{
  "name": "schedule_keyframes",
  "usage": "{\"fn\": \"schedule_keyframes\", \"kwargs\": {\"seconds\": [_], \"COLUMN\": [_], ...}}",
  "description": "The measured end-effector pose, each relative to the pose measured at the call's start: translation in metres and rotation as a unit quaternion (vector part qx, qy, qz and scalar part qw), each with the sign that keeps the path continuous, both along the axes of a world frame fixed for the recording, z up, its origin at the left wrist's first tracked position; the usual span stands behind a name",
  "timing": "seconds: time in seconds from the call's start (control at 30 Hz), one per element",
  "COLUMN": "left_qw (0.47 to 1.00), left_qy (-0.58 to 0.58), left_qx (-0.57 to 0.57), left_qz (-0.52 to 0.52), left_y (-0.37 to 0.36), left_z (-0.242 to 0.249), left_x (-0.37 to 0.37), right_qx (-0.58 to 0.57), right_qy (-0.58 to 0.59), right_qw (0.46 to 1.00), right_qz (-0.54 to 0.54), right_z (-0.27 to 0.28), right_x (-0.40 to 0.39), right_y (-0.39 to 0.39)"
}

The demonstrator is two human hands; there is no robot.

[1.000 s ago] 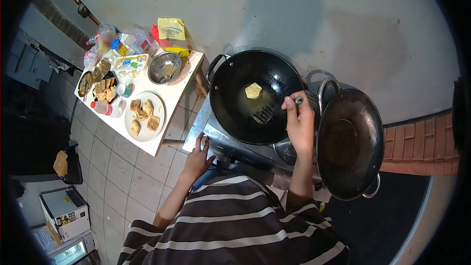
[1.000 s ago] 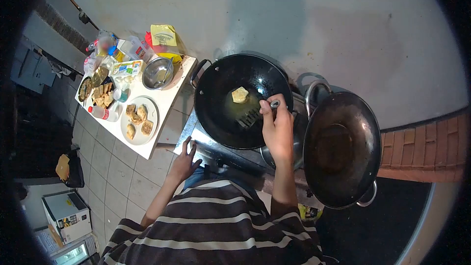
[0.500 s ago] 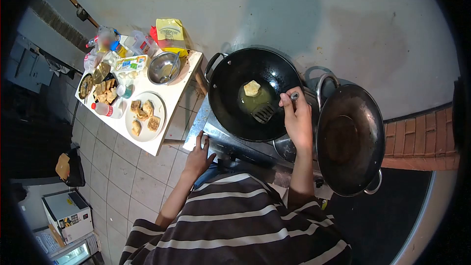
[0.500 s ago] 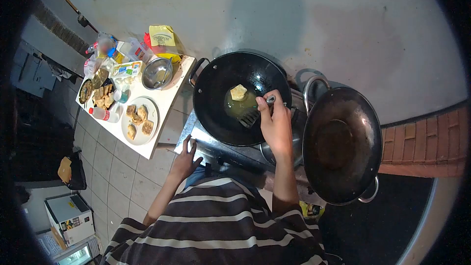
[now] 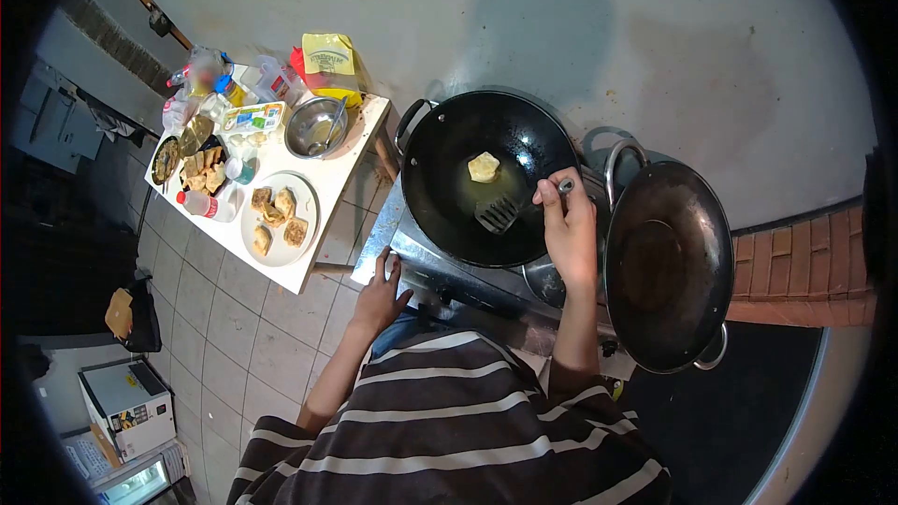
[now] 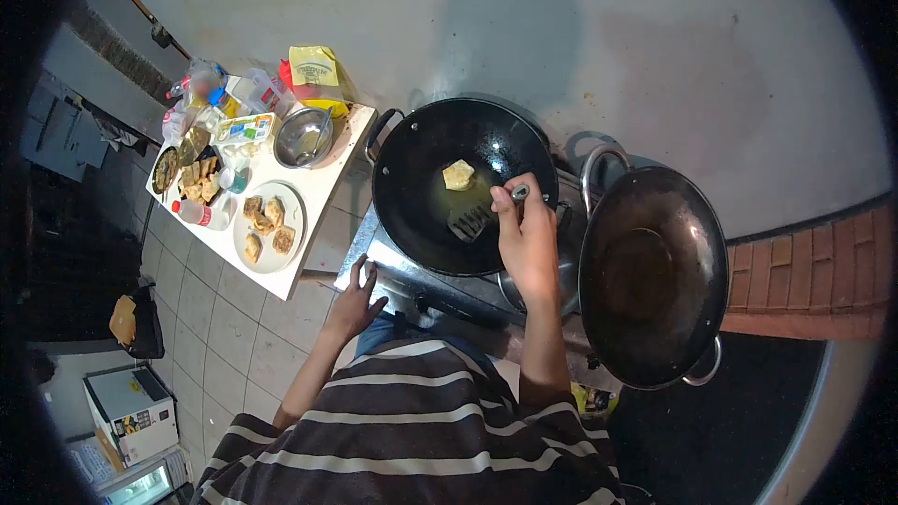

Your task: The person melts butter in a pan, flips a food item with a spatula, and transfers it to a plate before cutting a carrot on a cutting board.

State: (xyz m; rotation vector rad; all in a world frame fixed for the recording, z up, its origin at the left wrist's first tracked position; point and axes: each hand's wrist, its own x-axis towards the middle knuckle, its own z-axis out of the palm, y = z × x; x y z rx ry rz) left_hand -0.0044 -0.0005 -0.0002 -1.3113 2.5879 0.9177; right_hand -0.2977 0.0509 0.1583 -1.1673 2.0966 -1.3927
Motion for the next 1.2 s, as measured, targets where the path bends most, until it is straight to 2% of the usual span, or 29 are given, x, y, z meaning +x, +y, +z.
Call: {"fn": "schedule_keyframes", "kwargs": {"seconds": [0.27,0.57,0.67,0.87,0.93,1.07,1.13,1.2], "left_qw": [1.0,1.0,1.0,1.0,1.0,0.999,0.999,1.0], "left_qy": [-0.011,0.004,0.024,0.025,0.027,0.03,0.029,0.027], "left_qx": [0.0,-0.007,-0.016,-0.008,-0.015,-0.014,-0.013,-0.011], "left_qz": [-0.01,-0.005,-0.002,0.006,0.002,0.007,0.009,0.008], "left_y": [-0.002,-0.001,0.0,0.0,0.0,0.0,0.0,0.001], "left_z": [-0.002,-0.001,-0.004,-0.004,-0.006,-0.002,-0.003,-0.004], "left_x": [0.0,0.0,0.002,0.001,0.002,0.0,0.001,0.001], "right_qx": [0.01,-0.014,0.01,-0.035,-0.005,0.017,-0.04,-0.05], "right_qy": [0.031,-0.004,0.032,0.0,0.046,0.048,-0.009,-0.01], "right_qw": [0.999,1.0,0.999,0.999,0.999,0.999,0.999,0.999], "right_qz": [0.001,-0.012,0.009,0.002,0.005,0.016,-0.005,-0.006], "right_z": [-0.001,-0.003,-0.001,-0.004,0.002,-0.004,-0.008,-0.003], "right_x": [-0.007,-0.004,-0.003,-0.008,-0.006,-0.01,-0.011,-0.01], "right_y": [-0.002,-0.004,-0.007,-0.008,-0.009,-0.009,-0.008,-0.007]}}
